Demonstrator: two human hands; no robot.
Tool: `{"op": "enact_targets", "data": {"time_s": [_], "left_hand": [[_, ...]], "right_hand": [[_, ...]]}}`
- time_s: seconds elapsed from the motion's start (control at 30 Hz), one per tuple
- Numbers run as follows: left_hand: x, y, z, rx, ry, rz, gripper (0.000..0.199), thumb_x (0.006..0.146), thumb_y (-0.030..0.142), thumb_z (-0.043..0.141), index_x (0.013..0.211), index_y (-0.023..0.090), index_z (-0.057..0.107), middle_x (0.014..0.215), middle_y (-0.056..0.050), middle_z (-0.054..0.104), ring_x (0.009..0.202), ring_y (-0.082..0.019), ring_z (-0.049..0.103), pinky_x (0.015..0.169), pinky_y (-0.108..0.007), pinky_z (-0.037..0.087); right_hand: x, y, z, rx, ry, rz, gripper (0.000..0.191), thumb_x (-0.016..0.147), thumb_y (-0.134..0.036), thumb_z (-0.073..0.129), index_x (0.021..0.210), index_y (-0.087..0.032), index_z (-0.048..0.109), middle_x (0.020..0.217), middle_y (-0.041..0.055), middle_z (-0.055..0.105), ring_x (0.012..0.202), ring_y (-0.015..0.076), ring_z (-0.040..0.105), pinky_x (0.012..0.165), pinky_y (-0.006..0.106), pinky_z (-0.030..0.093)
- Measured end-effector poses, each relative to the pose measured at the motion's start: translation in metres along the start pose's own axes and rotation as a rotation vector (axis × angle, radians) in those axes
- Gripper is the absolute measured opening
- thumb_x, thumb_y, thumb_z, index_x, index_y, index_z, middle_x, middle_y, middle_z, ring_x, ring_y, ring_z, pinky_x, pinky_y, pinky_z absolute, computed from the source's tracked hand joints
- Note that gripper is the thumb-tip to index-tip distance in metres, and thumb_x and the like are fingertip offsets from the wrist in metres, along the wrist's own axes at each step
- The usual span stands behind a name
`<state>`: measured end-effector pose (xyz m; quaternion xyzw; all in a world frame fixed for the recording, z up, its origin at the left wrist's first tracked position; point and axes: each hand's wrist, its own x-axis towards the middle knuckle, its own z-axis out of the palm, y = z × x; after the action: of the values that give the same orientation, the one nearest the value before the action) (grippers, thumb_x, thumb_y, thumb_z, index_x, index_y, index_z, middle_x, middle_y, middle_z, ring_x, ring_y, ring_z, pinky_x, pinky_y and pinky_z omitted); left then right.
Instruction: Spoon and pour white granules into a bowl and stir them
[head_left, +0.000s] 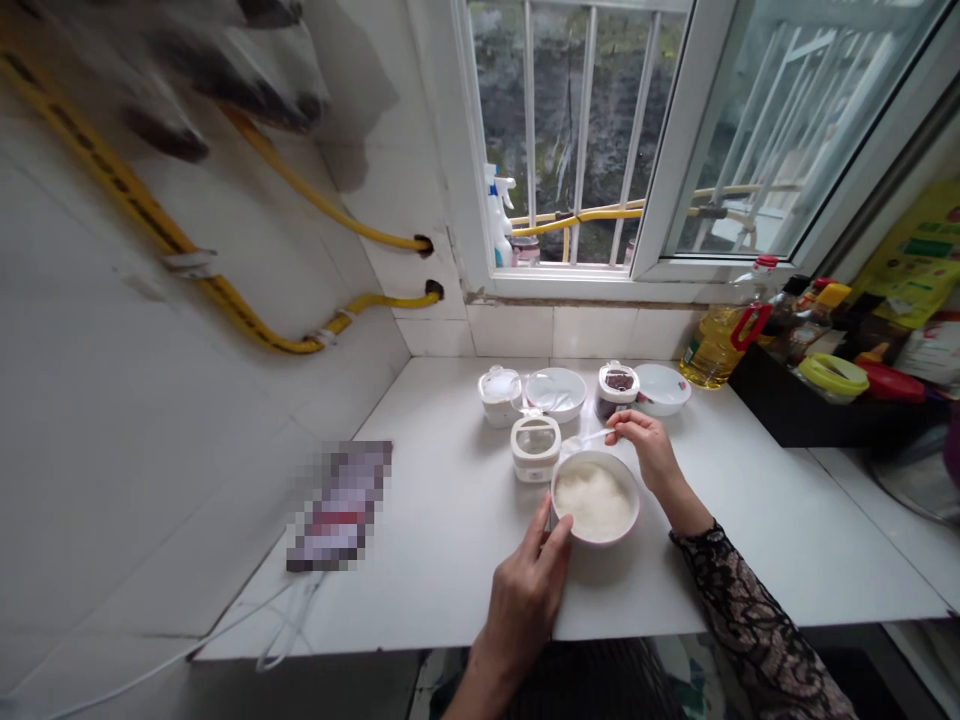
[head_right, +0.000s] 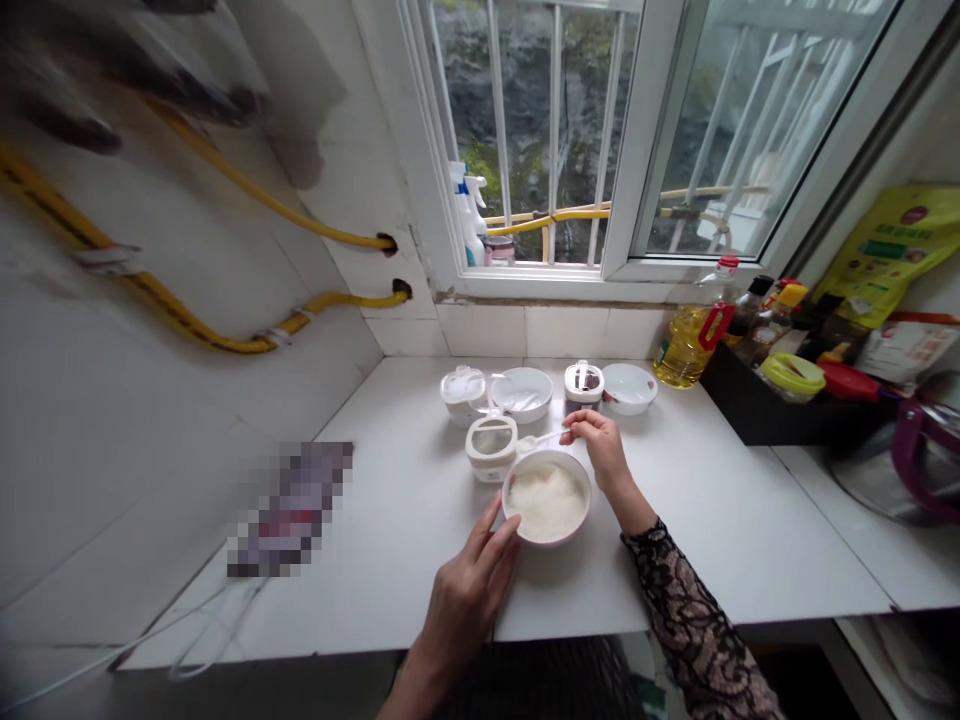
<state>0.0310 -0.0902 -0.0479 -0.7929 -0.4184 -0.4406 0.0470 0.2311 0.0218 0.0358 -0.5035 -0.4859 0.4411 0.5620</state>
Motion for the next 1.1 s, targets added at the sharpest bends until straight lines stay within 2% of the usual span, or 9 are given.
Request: {"op": "enact_targets", "data": {"time_s": [0.1, 0.17, 0.3, 0.37, 0.57, 0.7, 0.9, 1.0, 1.1], "left_hand": [[0.000, 0.000, 0.001, -0.004, 0.012, 0.006, 0.029, 0.098, 0.010, 0.047, 0.125, 0.012, 0.058, 0.136, -0.026, 0.058, 0.106, -0.026, 0.072, 0.073, -0.024, 0.061], [0.000, 0.000, 0.002, 0.005, 0.017, 0.005, 0.030, 0.098, 0.010, 0.048, 0.126, 0.013, 0.058, 0.136, -0.026, 0.059, 0.106, -0.026, 0.072, 0.073, -0.024, 0.061], [0.000, 0.000, 0.002, 0.009, 0.030, -0.001, 0.030, 0.098, 0.010, 0.047, 0.126, 0.013, 0.059, 0.135, -0.026, 0.060, 0.101, -0.024, 0.074, 0.070, -0.024, 0.061], [0.000, 0.000, 0.002, 0.006, 0.025, -0.004, 0.030, 0.098, 0.010, 0.046, 0.126, 0.013, 0.058, 0.135, -0.026, 0.059, 0.100, -0.024, 0.074, 0.071, -0.024, 0.061], [0.001, 0.000, 0.000, 0.017, 0.007, -0.002, 0.030, 0.099, 0.010, 0.046, 0.126, 0.014, 0.057, 0.136, -0.025, 0.059, 0.107, -0.026, 0.072, 0.073, -0.025, 0.061], [0.002, 0.001, -0.001, 0.018, -0.006, -0.006, 0.029, 0.099, 0.011, 0.046, 0.125, 0.014, 0.058, 0.136, -0.025, 0.059, 0.106, -0.026, 0.072, 0.072, -0.025, 0.061], [0.000, 0.001, -0.001, 0.016, -0.019, -0.013, 0.033, 0.097, 0.010, 0.048, 0.128, 0.016, 0.056, 0.139, -0.023, 0.058, 0.108, -0.027, 0.071, 0.073, -0.025, 0.061], [0.000, 0.000, -0.001, 0.009, -0.019, -0.012, 0.032, 0.097, 0.010, 0.048, 0.128, 0.015, 0.057, 0.139, -0.024, 0.057, 0.108, -0.027, 0.071, 0.073, -0.025, 0.061], [0.000, 0.000, -0.001, 0.007, -0.024, -0.007, 0.031, 0.098, 0.012, 0.048, 0.128, 0.015, 0.056, 0.139, -0.024, 0.057, 0.107, -0.026, 0.072, 0.072, -0.025, 0.061]], "right_hand": [[-0.006, -0.003, 0.014, -0.070, 0.017, -0.217, 0.013, 0.078, -0.031, 0.058, 0.079, -0.020, 0.065, 0.067, 0.0019, 0.069, 0.066, 0.0195, 0.066, 0.072, 0.034, 0.050], [-0.012, -0.005, 0.022, -0.212, 0.013, -0.440, 0.012, 0.087, -0.028, 0.055, 0.086, -0.021, 0.064, 0.077, 0.0040, 0.072, 0.074, 0.0206, 0.067, 0.075, 0.035, 0.049], [-0.020, -0.011, 0.030, -0.590, -0.173, -0.922, 0.020, 0.092, -0.012, 0.048, 0.089, -0.022, 0.065, 0.079, 0.0040, 0.073, 0.079, 0.0207, 0.065, 0.085, 0.039, 0.045], [-0.021, -0.013, 0.028, -0.641, -0.211, -1.008, 0.023, 0.092, -0.009, 0.047, 0.090, -0.022, 0.065, 0.078, 0.0032, 0.073, 0.077, 0.0203, 0.064, 0.086, 0.040, 0.044], [-0.018, -0.014, 0.002, -0.470, 0.028, -0.768, 0.017, 0.087, -0.012, 0.051, 0.082, -0.023, 0.063, 0.066, 0.0001, 0.068, 0.071, 0.0207, 0.061, 0.074, 0.034, 0.045], [-0.013, -0.005, -0.010, -0.548, -0.020, -0.706, 0.019, 0.081, -0.012, 0.050, 0.073, -0.023, 0.063, 0.058, -0.0013, 0.064, 0.067, 0.0203, 0.060, 0.076, 0.035, 0.043], [-0.011, 0.007, 0.002, -0.647, -0.211, -0.635, 0.018, 0.077, -0.014, 0.050, 0.072, -0.022, 0.065, 0.062, -0.0003, 0.068, 0.067, 0.0194, 0.060, 0.087, 0.038, 0.040], [-0.012, 0.006, 0.003, -0.586, -0.172, -0.510, 0.019, 0.076, -0.016, 0.050, 0.069, -0.023, 0.065, 0.057, -0.0012, 0.068, 0.067, 0.0201, 0.062, 0.088, 0.038, 0.041], [-0.011, 0.002, -0.001, -0.453, -0.098, -0.340, 0.017, 0.074, -0.020, 0.050, 0.066, -0.023, 0.065, 0.054, -0.0013, 0.066, 0.060, 0.0186, 0.061, 0.077, 0.034, 0.046]]}}
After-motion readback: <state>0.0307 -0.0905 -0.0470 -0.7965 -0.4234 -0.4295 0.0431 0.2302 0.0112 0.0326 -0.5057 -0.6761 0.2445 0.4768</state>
